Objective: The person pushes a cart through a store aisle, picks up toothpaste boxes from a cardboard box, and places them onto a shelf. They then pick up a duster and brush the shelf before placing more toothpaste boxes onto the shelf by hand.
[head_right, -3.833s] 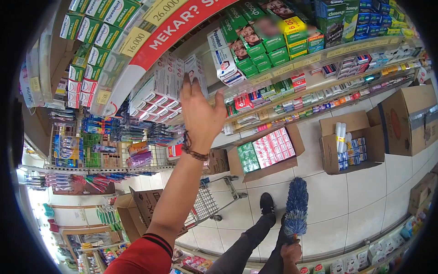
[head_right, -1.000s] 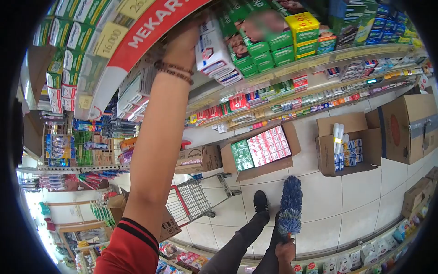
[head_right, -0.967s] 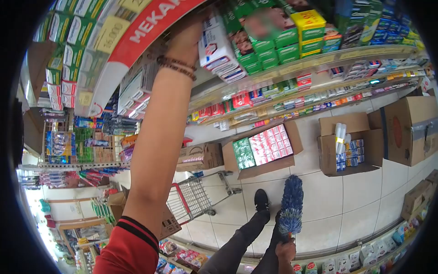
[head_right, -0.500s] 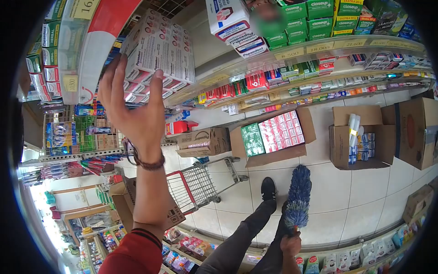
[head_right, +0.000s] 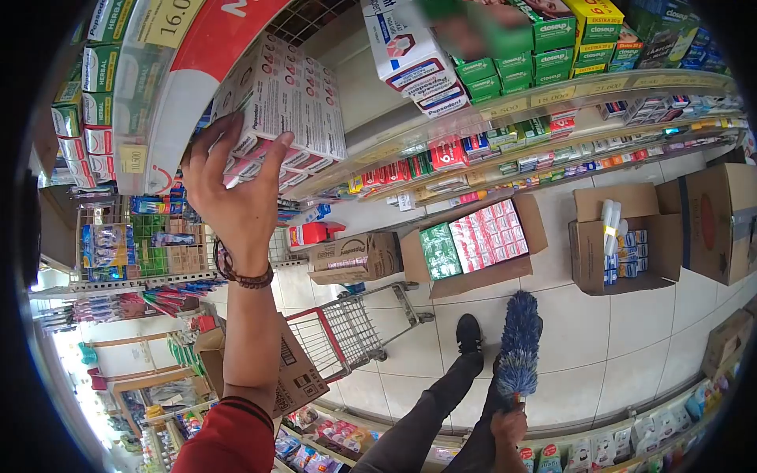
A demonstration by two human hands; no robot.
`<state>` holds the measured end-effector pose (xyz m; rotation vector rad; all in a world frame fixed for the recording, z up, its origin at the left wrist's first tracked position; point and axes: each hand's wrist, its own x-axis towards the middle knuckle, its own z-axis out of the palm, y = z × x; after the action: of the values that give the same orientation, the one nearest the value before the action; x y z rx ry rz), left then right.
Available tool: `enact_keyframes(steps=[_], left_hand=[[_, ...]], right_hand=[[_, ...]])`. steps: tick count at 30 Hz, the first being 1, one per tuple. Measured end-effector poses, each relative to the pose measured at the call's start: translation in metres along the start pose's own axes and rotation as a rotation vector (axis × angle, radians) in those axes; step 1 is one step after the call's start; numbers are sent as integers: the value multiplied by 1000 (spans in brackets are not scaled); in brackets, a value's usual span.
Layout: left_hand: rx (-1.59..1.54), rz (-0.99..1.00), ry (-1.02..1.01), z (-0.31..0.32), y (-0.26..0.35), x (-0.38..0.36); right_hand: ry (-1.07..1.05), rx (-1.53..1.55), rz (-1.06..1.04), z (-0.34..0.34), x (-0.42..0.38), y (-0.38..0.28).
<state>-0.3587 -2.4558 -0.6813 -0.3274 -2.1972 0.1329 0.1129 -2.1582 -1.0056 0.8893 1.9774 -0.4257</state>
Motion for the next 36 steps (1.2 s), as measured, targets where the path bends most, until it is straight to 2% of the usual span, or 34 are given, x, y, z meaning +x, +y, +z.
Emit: enact_keyframes(steps=[4, 6, 7, 9, 10, 12, 14, 17, 25, 28, 30, 32, 34, 35, 36], left_hand=[[-126, 5, -2, 1, 5, 3], [-158, -37, 138, 5, 5, 2], [-164, -28, 139, 6, 6, 1], [-308, -217, 290, 7, 9, -2], [-320, -201, 281, 5, 12, -4], [-343, -395, 256, 0, 16, -10], [-401, -407, 265, 2, 13, -12], [-556, -619, 298, -3, 29, -8], [-622, -682, 179, -6, 33, -16], [-528, -669, 96, -15, 33, -15], [-562, -618, 67, -20, 33, -12], [-557, -605, 48, -22, 38, -8], [-571, -487, 64, -19, 42, -5], [-562, -488, -10, -20, 43, -2], [-564, -492, -2, -19, 45, 0]], right_hand=[[3, -31, -3, 7, 4, 3], [-13, -75, 4, 7, 3, 3], [-15, -64, 7, 7, 4, 2], [18, -101, -3, 11, 4, 5], [4, -86, 4, 10, 2, 5], [12, -36, -13, 5, 1, 3], [-17, -6, 3, -1, -1, -1], [-41, 29, 17, -6, -1, -5], [42, -33, -32, 11, 8, 9], [37, -34, -34, -2, 4, 2], [-81, 33, 45, -14, 3, -5], [-64, 33, 38, -15, 1, -7], [-45, 29, 28, -16, 0, -5], [-44, 21, 27, -15, 1, -5], [-42, 13, 25, -15, 2, -5]])
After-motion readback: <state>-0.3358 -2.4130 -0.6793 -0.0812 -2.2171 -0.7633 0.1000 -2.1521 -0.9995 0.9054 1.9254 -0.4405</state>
